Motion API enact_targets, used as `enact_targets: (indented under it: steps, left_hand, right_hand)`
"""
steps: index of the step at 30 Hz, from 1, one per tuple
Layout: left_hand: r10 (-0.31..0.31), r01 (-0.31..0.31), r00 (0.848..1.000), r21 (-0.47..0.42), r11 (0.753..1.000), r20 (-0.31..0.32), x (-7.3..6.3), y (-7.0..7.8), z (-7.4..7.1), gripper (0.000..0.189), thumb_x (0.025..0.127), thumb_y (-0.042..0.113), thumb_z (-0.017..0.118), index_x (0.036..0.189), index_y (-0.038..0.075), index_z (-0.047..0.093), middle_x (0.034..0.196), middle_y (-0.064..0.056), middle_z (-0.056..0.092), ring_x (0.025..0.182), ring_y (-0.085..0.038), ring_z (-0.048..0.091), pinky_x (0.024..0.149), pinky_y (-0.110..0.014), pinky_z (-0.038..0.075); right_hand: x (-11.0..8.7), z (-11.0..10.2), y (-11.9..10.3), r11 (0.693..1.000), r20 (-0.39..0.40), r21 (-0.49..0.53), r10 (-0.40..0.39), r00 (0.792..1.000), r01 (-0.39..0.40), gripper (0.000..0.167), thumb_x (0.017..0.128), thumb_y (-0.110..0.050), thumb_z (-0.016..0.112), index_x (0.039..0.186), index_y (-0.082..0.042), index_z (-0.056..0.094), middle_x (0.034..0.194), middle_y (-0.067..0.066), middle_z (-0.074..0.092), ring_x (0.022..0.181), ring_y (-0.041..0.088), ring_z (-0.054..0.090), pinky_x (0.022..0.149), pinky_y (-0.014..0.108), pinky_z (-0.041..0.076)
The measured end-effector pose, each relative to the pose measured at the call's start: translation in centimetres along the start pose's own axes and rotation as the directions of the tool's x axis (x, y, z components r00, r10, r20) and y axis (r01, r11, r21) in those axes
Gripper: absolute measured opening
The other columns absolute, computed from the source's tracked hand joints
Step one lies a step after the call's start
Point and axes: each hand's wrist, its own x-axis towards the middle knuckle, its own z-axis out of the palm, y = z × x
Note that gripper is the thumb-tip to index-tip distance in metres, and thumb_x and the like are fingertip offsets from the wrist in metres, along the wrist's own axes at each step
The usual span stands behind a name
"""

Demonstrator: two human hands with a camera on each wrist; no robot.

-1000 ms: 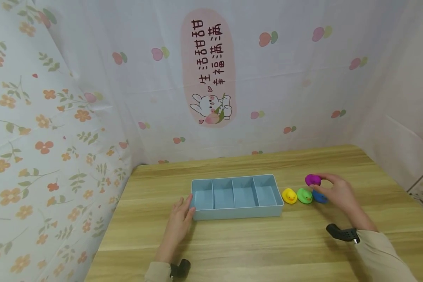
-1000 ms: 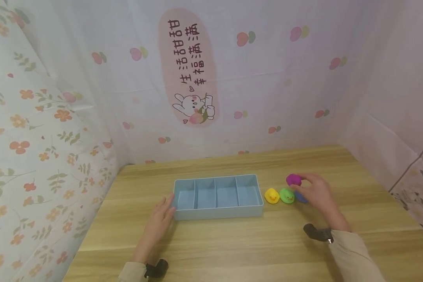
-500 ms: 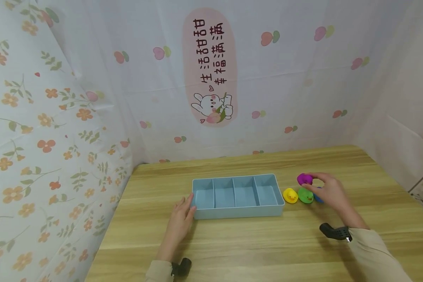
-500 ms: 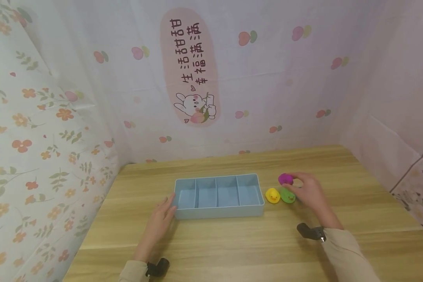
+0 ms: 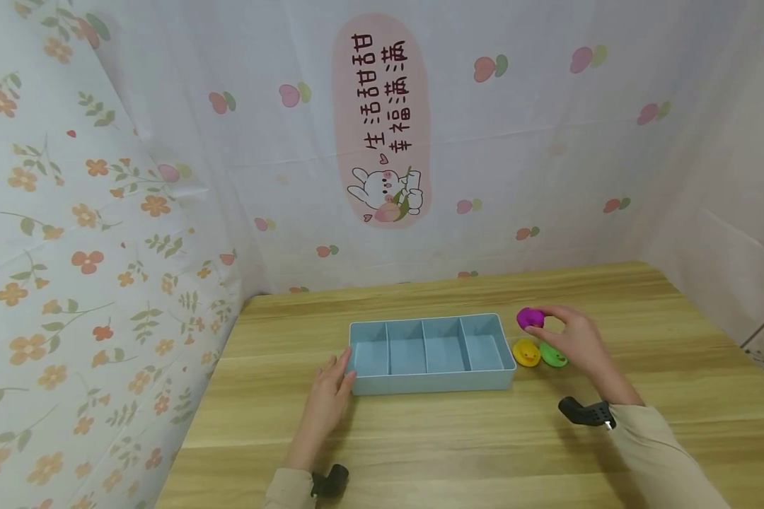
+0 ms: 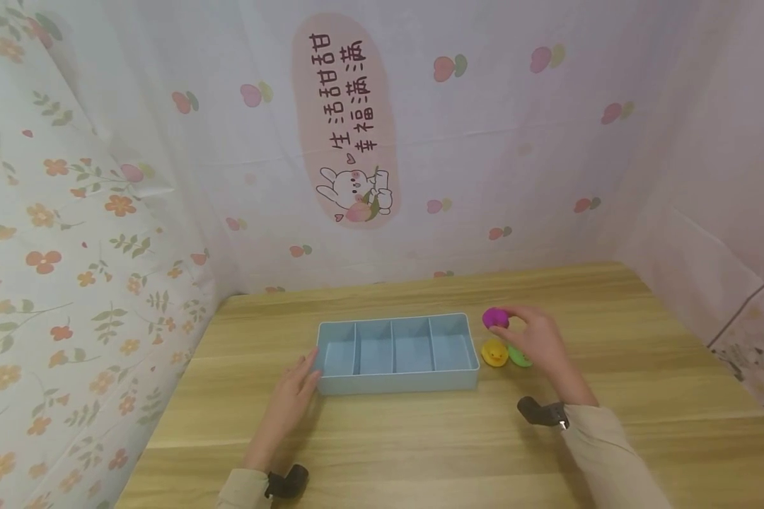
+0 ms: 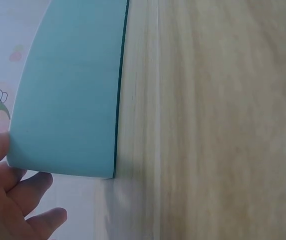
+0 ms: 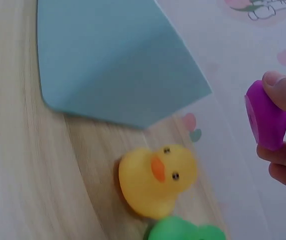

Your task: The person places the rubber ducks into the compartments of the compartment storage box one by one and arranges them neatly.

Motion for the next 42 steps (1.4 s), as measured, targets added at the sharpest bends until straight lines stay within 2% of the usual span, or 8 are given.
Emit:
enact_targets:
  steps: [6,12,18,22,27,35,42]
  left_hand:
    - [-0.019,0.019,1.000,-0.027,0.999,0.004,0.0,0.0,-0.1,0.048,0.100,0.023,0.049,0.144,0.008,0.042,0.143,-0.017,0.047,0.138,-0.042,0.033,0.115,-0.059,0.015]
    - [-0.005,0.005,1.000,-0.032,0.999,-0.003,0.0,-0.2,-0.1,0.047,0.099,0.023,0.050,0.144,0.007,0.043,0.141,-0.017,0.049,0.137,-0.043,0.034,0.114,-0.061,0.016]
    - [0.007,-0.007,1.000,-0.012,1.000,-0.005,0.0,-0.2,-0.2,0.046,0.099,0.021,0.051,0.142,0.005,0.044,0.140,-0.019,0.050,0.135,-0.045,0.036,0.113,-0.063,0.018]
    - [0.015,-0.015,1.000,-0.005,1.000,-0.010,0.0,-0.1,-0.2,0.047,0.099,0.020,0.051,0.142,0.004,0.044,0.140,-0.022,0.049,0.133,-0.045,0.040,0.111,-0.060,0.026]
    - [0.012,-0.012,1.000,0.004,1.000,-0.013,0.1,0.0,-0.1,0.047,0.099,0.020,0.051,0.143,0.005,0.044,0.139,-0.026,0.048,0.129,-0.043,0.045,0.107,-0.056,0.035]
    - [-0.021,0.021,1.000,-0.011,1.000,0.005,0.0,0.1,-0.3,0.048,0.099,0.021,0.051,0.144,0.007,0.042,0.141,-0.025,0.046,0.132,-0.042,0.043,0.108,-0.056,0.034]
    - [-0.011,0.011,1.000,0.003,1.000,0.008,0.0,0.0,-0.3,0.047,0.100,0.021,0.050,0.144,0.007,0.042,0.142,-0.021,0.047,0.133,-0.042,0.041,0.107,-0.059,0.034]
  right_hand:
    - [0.6,1.0,-0.9,0.999,0.014,0.038,0.013,1.000,-0.014,0.052,0.084,-0.036,0.073,0.119,0.001,0.063,0.116,0.026,0.063,0.111,0.045,0.053,0.092,0.064,0.042]
    - [0.8,1.8,-1.7,0.997,0.055,0.057,0.050,0.997,-0.053,0.059,0.085,-0.042,0.070,0.123,0.002,0.060,0.124,0.027,0.058,0.117,0.047,0.048,0.095,0.067,0.039]
    - [0.8,2.6,-2.2,0.998,0.031,0.063,0.028,0.999,-0.030,0.054,0.085,-0.037,0.072,0.119,0.003,0.062,0.118,0.025,0.062,0.113,0.045,0.052,0.094,0.065,0.042]
    - [0.9,3.0,-2.6,0.998,0.020,0.059,0.020,1.000,-0.022,0.052,0.083,-0.034,0.074,0.117,0.003,0.063,0.115,0.024,0.063,0.111,0.044,0.053,0.092,0.063,0.044]
    - [0.9,3.4,-3.2,0.996,0.050,0.065,0.053,0.997,-0.056,0.055,0.084,-0.039,0.072,0.120,0.001,0.062,0.119,0.024,0.061,0.114,0.044,0.051,0.094,0.062,0.043]
    - [1.1,3.8,-4.0,0.996,0.067,0.048,0.069,0.995,-0.072,0.058,0.084,-0.042,0.071,0.123,0.001,0.061,0.122,0.024,0.060,0.117,0.043,0.048,0.094,0.062,0.043]
    - [1.3,4.4,-4.7,0.998,0.055,0.032,0.045,0.997,-0.047,0.054,0.084,-0.036,0.073,0.122,0.002,0.061,0.118,0.025,0.062,0.115,0.043,0.051,0.095,0.063,0.043]
